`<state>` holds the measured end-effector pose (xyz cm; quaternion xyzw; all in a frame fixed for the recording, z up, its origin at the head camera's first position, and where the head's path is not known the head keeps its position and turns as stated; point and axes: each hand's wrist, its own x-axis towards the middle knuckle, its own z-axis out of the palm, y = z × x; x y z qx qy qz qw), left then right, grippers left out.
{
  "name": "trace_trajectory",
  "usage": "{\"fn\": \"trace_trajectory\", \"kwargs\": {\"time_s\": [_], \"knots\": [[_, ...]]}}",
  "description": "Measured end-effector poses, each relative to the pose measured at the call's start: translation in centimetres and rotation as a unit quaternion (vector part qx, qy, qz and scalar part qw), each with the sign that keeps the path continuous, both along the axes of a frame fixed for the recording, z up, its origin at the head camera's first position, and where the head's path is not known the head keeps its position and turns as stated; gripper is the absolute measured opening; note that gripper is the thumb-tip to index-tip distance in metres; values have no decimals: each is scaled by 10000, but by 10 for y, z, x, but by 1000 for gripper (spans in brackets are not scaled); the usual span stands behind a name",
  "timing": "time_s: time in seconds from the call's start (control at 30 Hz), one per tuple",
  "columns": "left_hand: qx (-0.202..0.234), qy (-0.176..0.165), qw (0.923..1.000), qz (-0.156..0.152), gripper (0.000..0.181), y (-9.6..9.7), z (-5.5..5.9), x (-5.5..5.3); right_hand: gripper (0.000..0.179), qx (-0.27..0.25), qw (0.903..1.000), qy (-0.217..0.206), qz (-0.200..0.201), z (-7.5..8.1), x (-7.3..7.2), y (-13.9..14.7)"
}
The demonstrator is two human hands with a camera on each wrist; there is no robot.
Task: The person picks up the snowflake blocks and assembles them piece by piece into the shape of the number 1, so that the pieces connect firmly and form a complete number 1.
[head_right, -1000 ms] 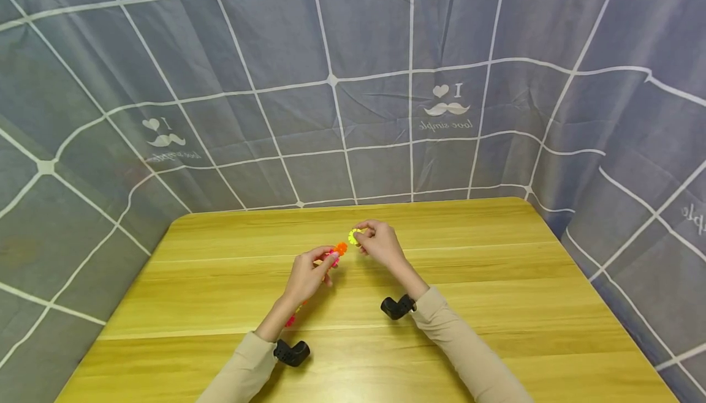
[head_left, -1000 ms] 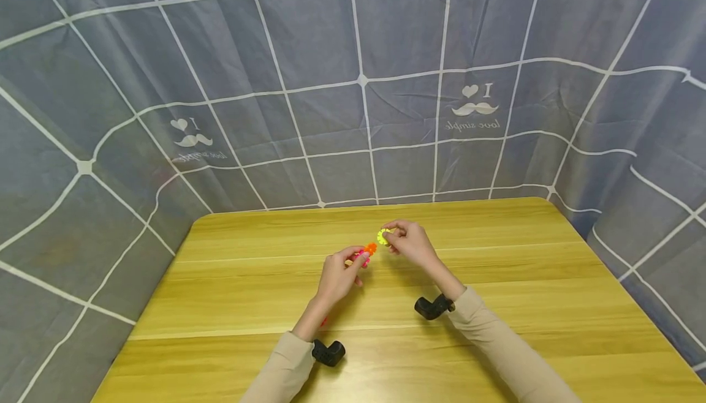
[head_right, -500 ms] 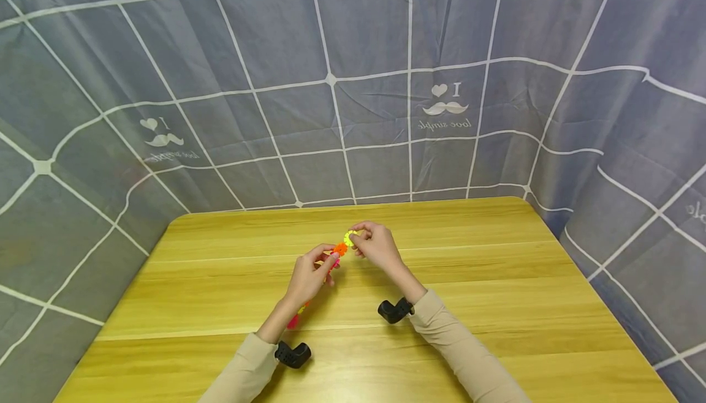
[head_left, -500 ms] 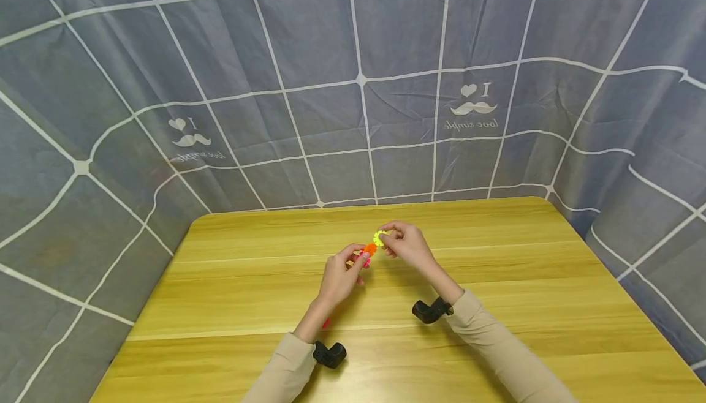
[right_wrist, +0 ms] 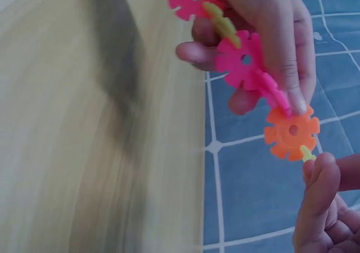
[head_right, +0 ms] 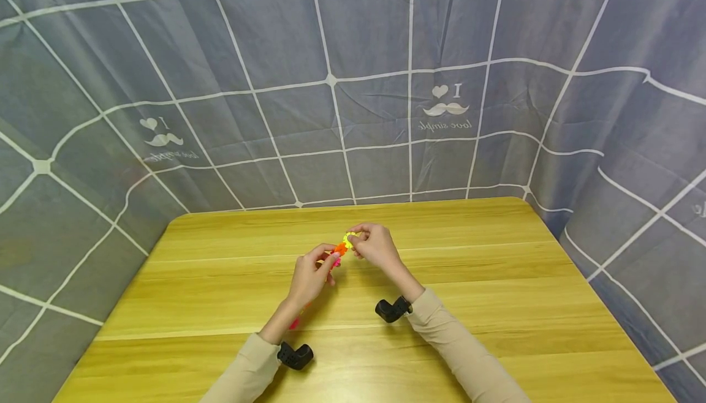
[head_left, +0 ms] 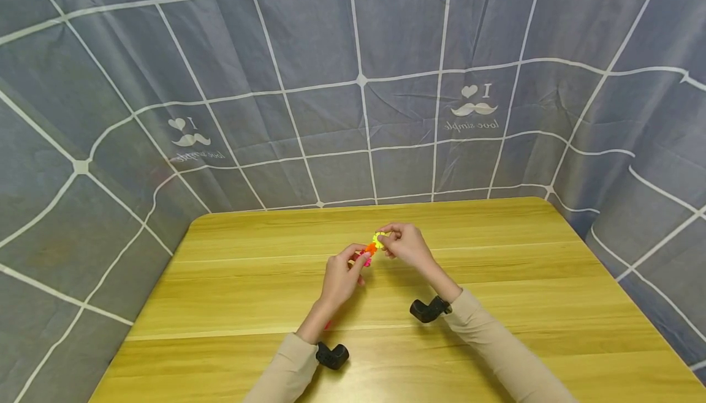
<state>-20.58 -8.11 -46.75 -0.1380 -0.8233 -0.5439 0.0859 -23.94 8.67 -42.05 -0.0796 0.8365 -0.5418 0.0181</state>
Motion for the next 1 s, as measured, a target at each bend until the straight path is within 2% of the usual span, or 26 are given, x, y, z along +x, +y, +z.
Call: {"fn": "trace_trajectory", "kwargs": {"time_s": [0.17, 0.43, 0.77, 1.0], "knots": [[24, 144, 9999, 34, 20, 0, -3, 1, 20, 22, 10000, -78, 56, 1, -1, -2], [25, 127, 9999, 12, 21, 2, -9, 1, 21, 153, 9994, -299, 55, -2, -1, 0], [-38, 273, 9995, -133, 18, 6, -4, -1, 22, 270, 9985, -461, 67, 0, -2, 3], [52, 151, 9998, -73, 20, 8, -2, -3, 24, 115, 9988, -460, 102, 2, -6, 6]]}}
